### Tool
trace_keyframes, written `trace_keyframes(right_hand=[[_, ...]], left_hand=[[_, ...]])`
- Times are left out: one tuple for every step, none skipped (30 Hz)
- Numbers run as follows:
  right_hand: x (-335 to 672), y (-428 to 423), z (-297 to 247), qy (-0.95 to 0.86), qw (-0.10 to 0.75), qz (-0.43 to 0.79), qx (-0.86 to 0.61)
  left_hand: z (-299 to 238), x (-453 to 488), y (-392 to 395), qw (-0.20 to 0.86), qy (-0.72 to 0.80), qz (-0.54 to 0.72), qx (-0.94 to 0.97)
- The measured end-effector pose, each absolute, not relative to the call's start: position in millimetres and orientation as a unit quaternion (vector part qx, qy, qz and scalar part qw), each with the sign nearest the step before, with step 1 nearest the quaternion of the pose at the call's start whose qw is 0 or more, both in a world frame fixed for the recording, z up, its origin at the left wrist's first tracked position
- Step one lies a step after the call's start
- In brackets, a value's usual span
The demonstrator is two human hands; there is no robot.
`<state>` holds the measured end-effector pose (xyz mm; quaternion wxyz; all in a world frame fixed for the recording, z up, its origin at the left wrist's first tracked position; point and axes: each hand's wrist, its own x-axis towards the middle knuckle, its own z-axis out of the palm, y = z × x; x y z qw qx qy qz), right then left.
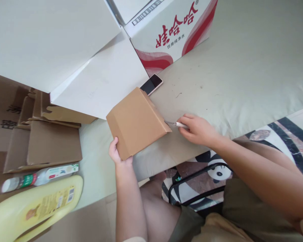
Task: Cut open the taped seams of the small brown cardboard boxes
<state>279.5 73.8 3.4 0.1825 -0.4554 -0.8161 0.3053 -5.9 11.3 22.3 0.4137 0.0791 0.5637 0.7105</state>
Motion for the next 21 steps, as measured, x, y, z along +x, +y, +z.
trace_keyframes(right_hand=[[279.5,73.8,3.6,-0.816,0.182,0.305,-0.456],[279.5,73.8,3.8,-0.816,0.181,0.305,-0.456],[279.4,73.9,3.8,-0.817,0.181,0.305,-0.456],[279.3,73.8,3.8,-0.817,0.18,0.303,-0.456],[279.2,73.7,3.8,-0.818,0.179,0.301,-0.457],[279.0,73.6,3.9,-0.818,0.176,0.299,-0.459],[278.7,73.4,4.0,-0.817,0.172,0.298,-0.462],[278.5,73.2,4.2,-0.816,0.166,0.298,-0.466],[278.2,72.9,4.6,-0.815,0.159,0.299,-0.471],[277.9,72.7,5.1,-0.813,0.152,0.301,-0.475],[277.6,72.5,5.7,-0.811,0.146,0.304,-0.479],[277.4,72.4,6.3,-0.809,0.141,0.306,-0.482],[277.2,72.3,6.9,-0.807,0.138,0.307,-0.485],[277.1,72.3,7.5,-0.806,0.137,0.309,-0.486],[277.1,72.3,7.9,-0.805,0.137,0.309,-0.488],[277.0,72.3,8.3,-0.804,0.138,0.31,-0.488],[277.1,72.3,8.6,-0.804,0.138,0.311,-0.487],[277.1,72.3,8.9,-0.804,0.137,0.312,-0.487],[277.2,72.3,9.2,-0.804,0.136,0.312,-0.487],[277.3,72.3,9.4,-0.804,0.134,0.313,-0.488],[277.4,72.2,9.6,-0.804,0.131,0.313,-0.489]], left_hand=[[22.2,-5.7,11.3,0.414,0.564,0.711,0.077],[22.2,-5.6,11.2,0.415,0.563,0.711,0.077],[22.1,-5.6,11.1,0.416,0.562,0.71,0.077],[22.0,-5.6,11.0,0.416,0.562,0.711,0.078],[21.9,-5.7,10.9,0.416,0.561,0.711,0.079],[21.8,-5.9,10.8,0.416,0.561,0.711,0.08],[21.7,-6.0,10.7,0.418,0.56,0.711,0.082],[21.5,-6.2,10.7,0.419,0.56,0.71,0.084],[21.4,-6.4,10.7,0.42,0.56,0.709,0.085],[21.1,-6.6,10.7,0.42,0.56,0.709,0.087],[20.8,-6.9,10.7,0.42,0.56,0.708,0.09],[20.2,-7.3,10.6,0.419,0.561,0.708,0.094],[19.6,-7.8,10.5,0.418,0.561,0.708,0.097],[18.8,-8.4,10.2,0.418,0.561,0.707,0.1],[18.0,-9.1,9.9,0.42,0.561,0.706,0.102],[17.1,-9.9,9.6,0.421,0.56,0.705,0.105],[16.3,-10.8,9.3,0.422,0.56,0.705,0.106],[15.7,-11.5,9.1,0.423,0.559,0.705,0.108],[15.2,-12.0,8.9,0.423,0.559,0.705,0.11],[15.0,-12.3,8.9,0.424,0.558,0.705,0.111],[15.1,-12.3,8.9,0.425,0.557,0.706,0.109]])
